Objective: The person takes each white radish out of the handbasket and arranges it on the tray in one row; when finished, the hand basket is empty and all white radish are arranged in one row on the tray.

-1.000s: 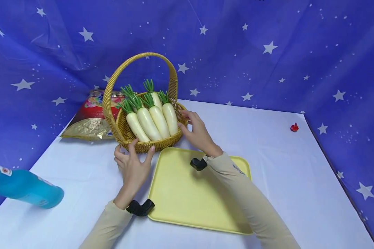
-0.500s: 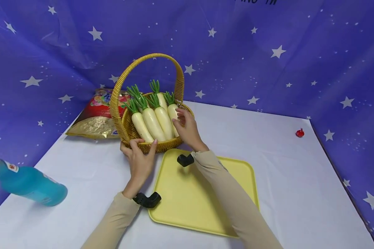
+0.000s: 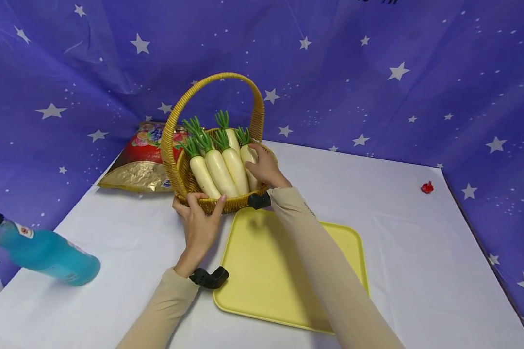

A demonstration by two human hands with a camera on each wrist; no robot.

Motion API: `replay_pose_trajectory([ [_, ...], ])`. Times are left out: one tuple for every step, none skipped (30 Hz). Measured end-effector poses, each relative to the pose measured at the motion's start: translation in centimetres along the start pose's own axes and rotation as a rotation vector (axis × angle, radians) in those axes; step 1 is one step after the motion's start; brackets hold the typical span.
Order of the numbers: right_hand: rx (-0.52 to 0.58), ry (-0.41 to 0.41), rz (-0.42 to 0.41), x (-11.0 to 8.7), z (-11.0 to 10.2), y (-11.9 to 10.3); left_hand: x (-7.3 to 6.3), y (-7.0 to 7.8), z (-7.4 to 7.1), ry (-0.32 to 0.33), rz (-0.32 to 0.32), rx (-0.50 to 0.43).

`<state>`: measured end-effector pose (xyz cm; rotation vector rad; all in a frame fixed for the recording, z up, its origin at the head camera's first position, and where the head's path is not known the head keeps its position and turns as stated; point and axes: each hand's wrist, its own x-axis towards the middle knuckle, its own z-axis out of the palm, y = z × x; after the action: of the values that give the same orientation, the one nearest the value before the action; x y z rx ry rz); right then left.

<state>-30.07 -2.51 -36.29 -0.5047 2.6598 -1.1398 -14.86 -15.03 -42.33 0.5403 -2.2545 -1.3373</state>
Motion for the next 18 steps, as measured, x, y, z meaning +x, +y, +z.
replay_pose_trajectory([
  [0.004,-0.037,0.009,0.2,-0.2,0.0,0.0,0.0,0.0,0.0,0.002,0.003],
  [0.009,-0.075,0.016,0.3,-0.3,0.0,-0.1,0.1,0.1,0.0,0.004,0.005],
  [0.017,-0.109,0.018,0.5,-0.5,0.0,-0.1,0.1,0.1,-0.001,0.008,0.008],
  [0.026,-0.139,0.022,0.6,-0.6,0.0,-0.1,0.2,0.1,0.001,0.011,0.01],
  [0.032,-0.164,0.026,0.7,-0.8,0.0,-0.1,0.2,0.1,0.004,0.012,0.012],
  [0.043,-0.189,0.025,0.8,-0.9,0.1,-0.1,0.2,0.1,0.006,0.015,0.012],
  [0.048,-0.21,0.02,0.8,-1.0,0.1,0.0,0.2,0.2,0.009,0.017,0.012],
  [0.054,-0.226,0.017,0.9,-1.1,0.1,0.0,0.2,0.2,0.012,0.018,0.013],
  [0.062,-0.236,0.016,1.0,-1.1,0.1,0.0,0.2,0.2,0.014,0.02,0.014],
  [0.066,-0.244,0.016,1.0,-1.1,0.2,0.0,0.2,0.1,0.018,0.021,0.015],
  [0.067,-0.248,0.017,1.1,-1.1,0.2,0.0,0.1,0.1,0.02,0.021,0.017],
  [0.068,-0.249,0.017,1.1,-1.1,0.2,0.1,0.1,0.1,0.02,0.021,0.017],
  [0.068,-0.248,0.018,1.2,-1.0,0.2,0.1,0.1,0.0,0.019,0.023,0.017],
  [0.068,-0.246,0.018,1.2,-0.9,0.3,0.1,0.0,0.0,0.018,0.023,0.019],
  [0.067,-0.242,0.02,1.2,-0.9,0.3,0.1,0.0,0.0,0.016,0.021,0.022],
  [0.065,-0.237,0.022,1.2,-0.8,0.3,0.1,0.0,0.0,0.015,0.018,0.025],
  [0.064,-0.231,0.025,1.2,-0.7,0.4,0.1,-0.1,0.0,0.012,0.013,0.03],
  [0.059,-0.222,0.025,1.2,-0.5,0.4,0.1,-0.1,-0.1,0.009,0.008,0.035],
])
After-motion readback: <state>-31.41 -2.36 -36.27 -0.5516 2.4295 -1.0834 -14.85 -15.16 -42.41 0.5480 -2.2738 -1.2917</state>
